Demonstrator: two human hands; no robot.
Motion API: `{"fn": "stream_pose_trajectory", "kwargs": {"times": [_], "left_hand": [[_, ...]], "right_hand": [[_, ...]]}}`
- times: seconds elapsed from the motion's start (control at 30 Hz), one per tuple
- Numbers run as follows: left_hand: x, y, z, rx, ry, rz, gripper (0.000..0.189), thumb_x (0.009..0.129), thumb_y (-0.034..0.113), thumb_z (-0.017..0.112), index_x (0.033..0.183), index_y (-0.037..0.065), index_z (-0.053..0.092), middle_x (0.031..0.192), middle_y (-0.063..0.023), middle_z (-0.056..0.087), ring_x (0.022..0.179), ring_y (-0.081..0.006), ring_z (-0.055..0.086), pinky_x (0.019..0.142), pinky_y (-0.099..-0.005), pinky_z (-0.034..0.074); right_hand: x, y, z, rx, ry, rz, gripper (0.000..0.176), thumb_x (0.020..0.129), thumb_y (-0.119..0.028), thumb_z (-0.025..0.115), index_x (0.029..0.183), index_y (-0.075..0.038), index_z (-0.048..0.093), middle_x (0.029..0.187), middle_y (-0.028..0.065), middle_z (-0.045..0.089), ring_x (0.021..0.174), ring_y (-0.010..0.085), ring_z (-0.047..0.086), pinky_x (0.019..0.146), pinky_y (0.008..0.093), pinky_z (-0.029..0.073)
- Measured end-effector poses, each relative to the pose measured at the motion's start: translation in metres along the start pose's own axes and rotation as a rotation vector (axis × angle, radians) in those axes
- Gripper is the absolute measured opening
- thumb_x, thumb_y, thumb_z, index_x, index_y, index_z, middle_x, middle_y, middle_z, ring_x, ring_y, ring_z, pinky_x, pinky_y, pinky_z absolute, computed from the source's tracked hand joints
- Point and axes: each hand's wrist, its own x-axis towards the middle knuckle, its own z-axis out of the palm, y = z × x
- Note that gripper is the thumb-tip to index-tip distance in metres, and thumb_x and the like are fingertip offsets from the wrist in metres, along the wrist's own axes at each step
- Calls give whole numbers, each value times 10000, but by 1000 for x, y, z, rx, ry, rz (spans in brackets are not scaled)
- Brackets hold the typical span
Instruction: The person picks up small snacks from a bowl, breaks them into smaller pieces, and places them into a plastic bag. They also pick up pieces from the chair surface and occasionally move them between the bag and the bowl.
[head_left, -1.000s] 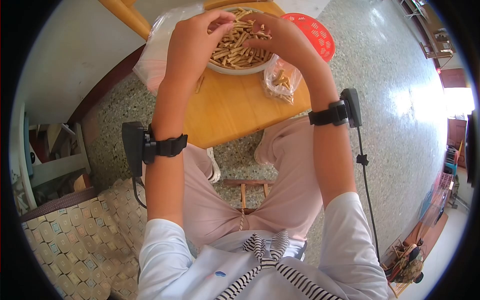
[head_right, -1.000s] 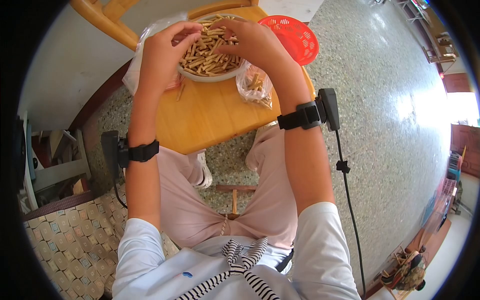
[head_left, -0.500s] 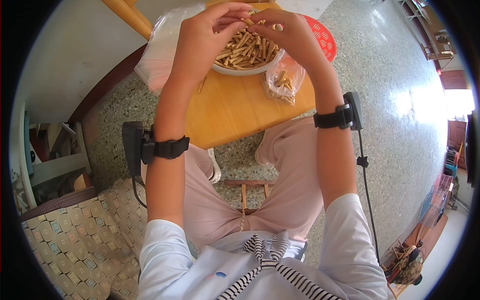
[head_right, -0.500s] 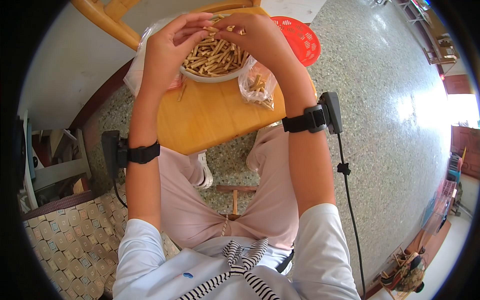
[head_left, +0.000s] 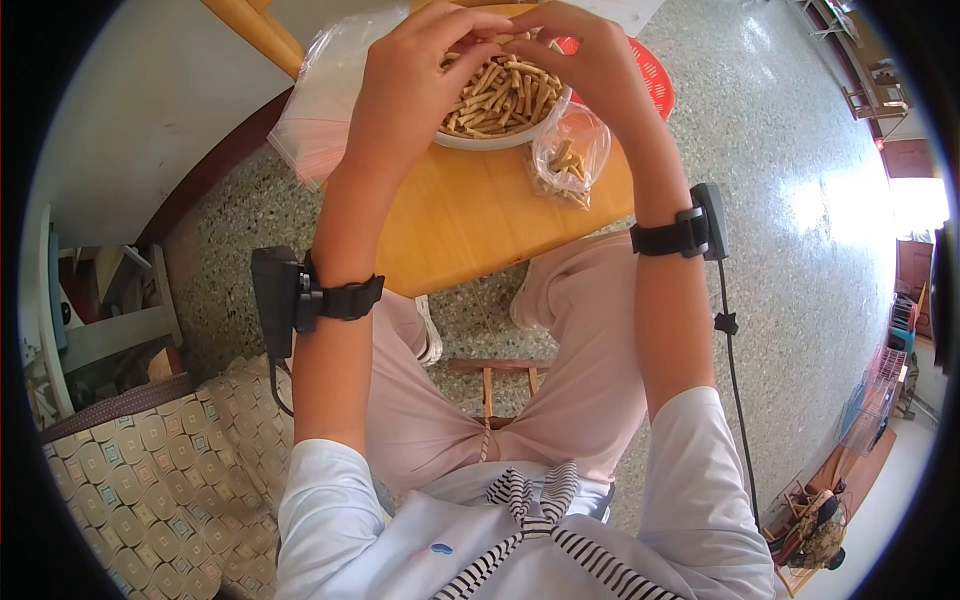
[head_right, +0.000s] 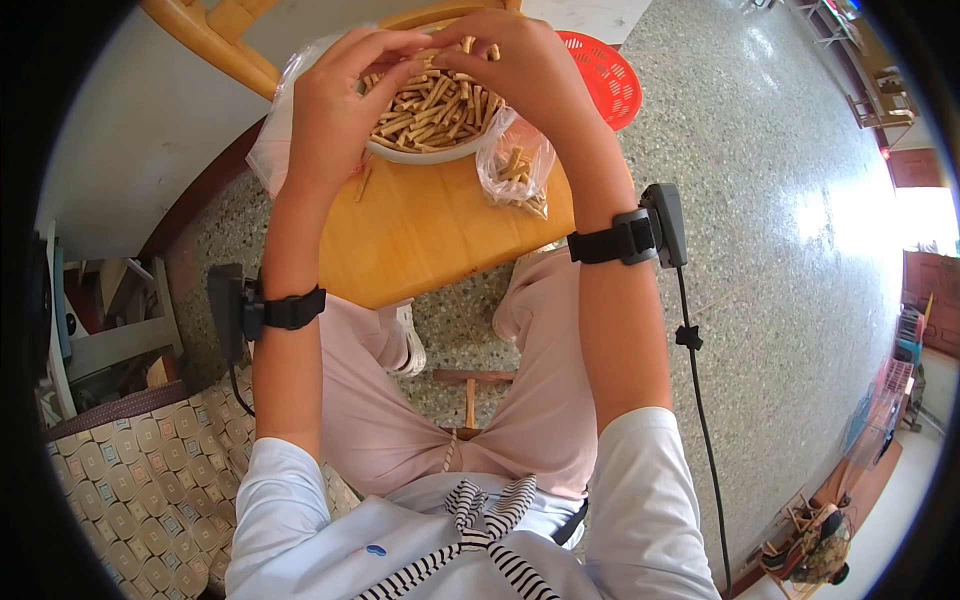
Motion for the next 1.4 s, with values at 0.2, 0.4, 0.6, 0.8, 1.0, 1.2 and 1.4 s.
{"fn": "stream_pose_trajectory", "kwargs": {"times": [0.2, 0.4, 0.6, 0.8, 1.0, 1.2, 1.4], "left_hand": [[-4, -5, 5, 94, 33, -129, 200, 901, 118, 719, 1091, 56, 719, 965, -52, 705, 849, -170, 705, 749, -280, 542], [-5, -12, 6, 194, 21, -118, 237, 897, 161, 730, 1111, 61, 713, 965, -69, 706, 853, -194, 708, 706, -307, 530], [-6, -16, 7, 167, 8, -160, 240, 891, 157, 728, 1113, 68, 713, 979, -64, 711, 875, -203, 708, 720, -314, 531], [-16, -33, 2, 320, -175, -298, 263, 899, 187, 696, 1155, 129, 707, 1072, -47, 710, 986, -236, 682, 831, -355, 530], [-25, -40, 10, 531, -270, -221, 249, 847, 169, 722, 1095, 184, 721, 1100, -27, 641, 1080, -260, 612, 887, -414, 539], [-25, -42, 13, 549, -292, -232, 213, 835, 143, 730, 1047, 169, 727, 1061, -29, 640, 1074, -256, 610, 866, -424, 536], [-27, -46, 14, 590, -283, -185, 183, 894, 180, 688, 1071, 171, 730, 1021, -36, 673, 992, -269, 645, 832, -407, 521]], "right_hand": [[2, -11, -4, 52, 27, 13, 210, 837, -86, 770, 1042, -43, 756, 935, 91, 709, 825, 178, 636, 757, 286, 503], [3, -23, 6, 6, 4, -119, 209, 839, -88, 766, 1047, -68, 765, 967, 94, 713, 895, 211, 651, 801, 310, 517], [1, -24, 6, 57, 29, -133, 191, 850, -99, 756, 1038, -64, 763, 988, 100, 719, 873, 252, 664, 808, 336, 532], [-1, 31, -31, -32, 133, 238, 193, 874, -99, 734, 1055, -35, 752, 1022, 108, 742, 921, 200, 688, 824, 327, 538], [-36, 106, -64, -509, -23, 515, 303, 842, -338, 688, 1079, -161, 754, 992, 81, 751, 916, 266, 713, 818, 402, 547], [-35, 86, -47, -451, 56, 324, 349, 878, -342, 680, 1184, -178, 716, 1095, 64, 742, 1035, 258, 696, 860, 402, 538], [-14, 40, -12, -220, -172, 154, 259, 902, -251, 687, 1134, -145, 732, 1097, 66, 736, 986, 278, 687, 845, 396, 541]]}}
